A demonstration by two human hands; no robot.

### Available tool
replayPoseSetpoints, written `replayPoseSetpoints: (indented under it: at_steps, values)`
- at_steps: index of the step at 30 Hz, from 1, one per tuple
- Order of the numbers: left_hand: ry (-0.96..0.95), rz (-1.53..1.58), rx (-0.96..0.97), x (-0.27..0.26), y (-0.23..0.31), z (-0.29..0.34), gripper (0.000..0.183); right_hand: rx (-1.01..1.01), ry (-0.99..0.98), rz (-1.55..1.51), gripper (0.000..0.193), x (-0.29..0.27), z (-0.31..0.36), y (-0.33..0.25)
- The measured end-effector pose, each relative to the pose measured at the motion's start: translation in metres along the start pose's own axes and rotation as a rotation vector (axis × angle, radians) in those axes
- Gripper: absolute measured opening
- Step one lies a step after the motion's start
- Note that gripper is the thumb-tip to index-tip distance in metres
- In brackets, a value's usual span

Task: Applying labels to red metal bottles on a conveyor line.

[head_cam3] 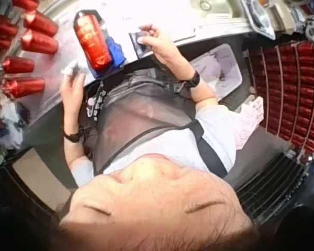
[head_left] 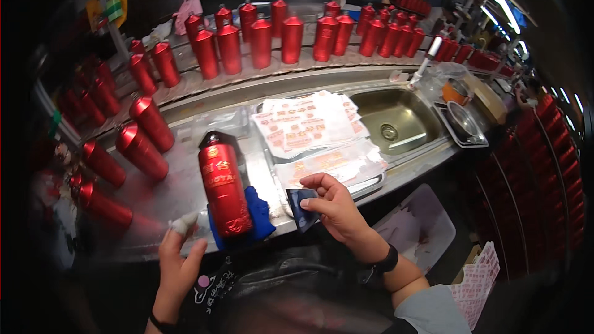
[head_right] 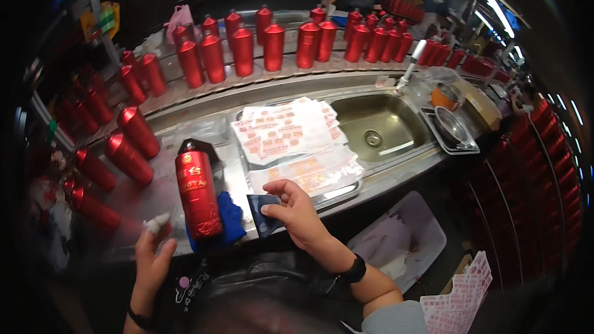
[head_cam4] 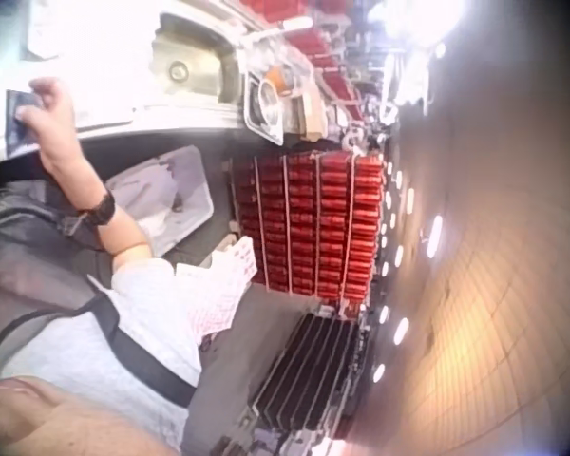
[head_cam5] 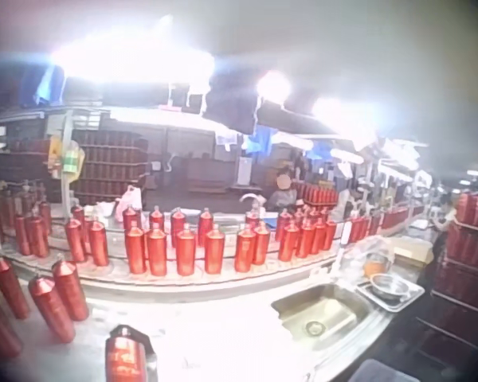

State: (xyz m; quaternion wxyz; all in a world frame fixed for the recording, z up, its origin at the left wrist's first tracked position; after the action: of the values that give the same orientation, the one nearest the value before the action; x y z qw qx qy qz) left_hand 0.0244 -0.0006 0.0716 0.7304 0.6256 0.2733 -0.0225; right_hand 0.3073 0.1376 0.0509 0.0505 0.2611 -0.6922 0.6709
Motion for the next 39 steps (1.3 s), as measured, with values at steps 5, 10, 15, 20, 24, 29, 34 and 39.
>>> replayPoseSetpoints:
  at_steps: [5, 10, 15, 20, 24, 29, 34, 39]
  values:
    - [0.06, -0.087, 0.158, 0.031, 0.001, -0.037, 0.06, -0.008, -0.003, 0.026, 0.039, 0.019, -0.012, 0.02]
    - [0.046, -0.113, 0.188, 0.044, 0.002, -0.045, 0.065, -0.109, -0.011, 0.092, 0.031, 0.043, -0.025, 0.025]
    - [-0.059, -0.047, 0.148, 0.047, 0.002, -0.056, 0.066, -0.135, -0.028, 0.126, 0.031, 0.067, -0.05, 0.049]
    - [-0.057, -0.178, 0.223, 0.043, 0.006, -0.065, 0.069, -0.156, -0.027, 0.292, 0.03, 0.069, -0.069, 0.071]
    - [-0.048, -0.279, 0.25, 0.042, 0.012, -0.075, 0.065, 0.056, 0.07, 0.243, 0.028, 0.036, -0.068, 0.092]
    - [0.011, -0.383, 0.279, 0.04, 0.029, -0.081, 0.056, 0.006, 0.084, 0.238, 0.028, 0.043, -0.07, 0.082]
    - [-0.001, -0.517, 0.219, 0.049, 0.036, -0.082, 0.045, 0.003, 0.091, 0.184, 0.028, 0.044, -0.069, 0.079]
    - [0.032, -0.53, 0.24, 0.05, 0.034, -0.08, 0.042, -0.044, 0.101, 0.17, 0.027, 0.054, -0.071, 0.067]
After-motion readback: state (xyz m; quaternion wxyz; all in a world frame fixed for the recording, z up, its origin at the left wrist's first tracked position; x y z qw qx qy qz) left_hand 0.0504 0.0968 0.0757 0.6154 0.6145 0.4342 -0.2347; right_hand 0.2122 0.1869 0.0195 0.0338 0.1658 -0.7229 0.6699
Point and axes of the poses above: each hand's wrist, its own z-axis away from the middle knuckle, its own x-axis out of the palm, y = z × x, the point moved 6 cm from there along -z, towards the middle knuckle, and after that the axes turned 15 degrees about -x, right-handed, at the moved point
